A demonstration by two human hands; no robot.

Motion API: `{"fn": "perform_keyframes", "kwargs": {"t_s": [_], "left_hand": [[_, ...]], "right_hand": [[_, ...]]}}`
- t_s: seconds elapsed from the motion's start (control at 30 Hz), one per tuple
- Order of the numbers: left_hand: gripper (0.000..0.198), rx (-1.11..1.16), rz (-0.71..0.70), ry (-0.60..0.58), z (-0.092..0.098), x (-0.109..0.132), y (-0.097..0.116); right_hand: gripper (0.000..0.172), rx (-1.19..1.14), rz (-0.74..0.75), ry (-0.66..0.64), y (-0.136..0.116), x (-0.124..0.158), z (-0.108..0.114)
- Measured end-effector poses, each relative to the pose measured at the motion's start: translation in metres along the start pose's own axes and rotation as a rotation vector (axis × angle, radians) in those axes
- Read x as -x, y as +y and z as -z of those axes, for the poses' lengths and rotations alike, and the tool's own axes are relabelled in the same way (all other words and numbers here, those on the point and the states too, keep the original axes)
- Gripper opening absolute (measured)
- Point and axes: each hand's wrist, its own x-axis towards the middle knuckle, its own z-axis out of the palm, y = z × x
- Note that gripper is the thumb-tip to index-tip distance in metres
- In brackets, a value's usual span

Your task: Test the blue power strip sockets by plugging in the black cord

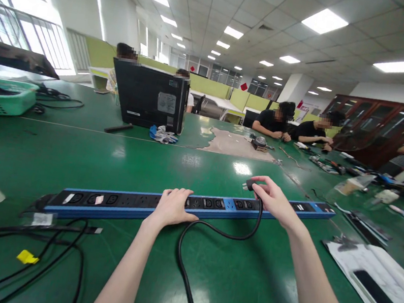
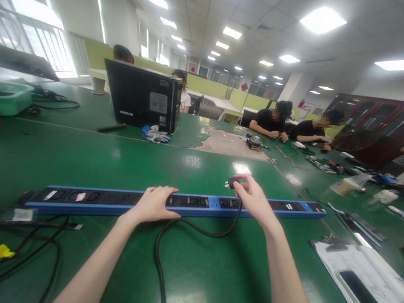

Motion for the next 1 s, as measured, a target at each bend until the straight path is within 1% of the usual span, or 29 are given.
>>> {"fn": "perform_keyframes", "kwargs": {"t_s": [0.07,0.13,0.2,0.27,0.37,0.6,0.7,0.8,1.0], "left_hand": [[0.088,0.034,-0.007,0.022,-0.003,-0.002,0.004],[0.086,0.057,-0.020,0.028,-0.005,-0.003,0.010],[0.078,0.051,-0.035,0.022,-0.009,-0.005,0.016],[0.074,0.023,-0.044,0.027,-0.012,-0.006,0.020],[0.072,-0.015,-0.049,0.050,-0.017,-0.007,0.023],[0.070,-0.032,-0.049,0.053,-0.019,-0.008,0.023],[0.070,-0.032,-0.048,0.052,-0.018,-0.008,0.023],[0.068,-0.032,-0.054,0.052,-0.020,-0.009,0.025],[0.069,-0.044,-0.073,0.108,-0.031,-0.012,0.040]], "right_hand": [[0.038,0.103,0.000,-0.128,0.002,-0.004,-0.004],[0.029,0.265,0.012,-0.242,0.007,-0.008,-0.013],[0.023,0.433,0.017,-0.285,0.011,-0.012,-0.025],[0.019,0.549,0.011,-0.285,0.016,-0.017,-0.033],[0.020,0.631,0.013,-0.288,0.019,-0.021,-0.039],[0.022,0.863,0.048,-0.200,0.008,-0.015,-0.058],[0.020,0.877,0.079,-0.224,0.005,-0.012,-0.061],[0.020,0.858,0.094,-0.263,0.007,-0.012,-0.059],[0.019,0.827,0.128,-0.310,0.013,-0.013,-0.053]]}}
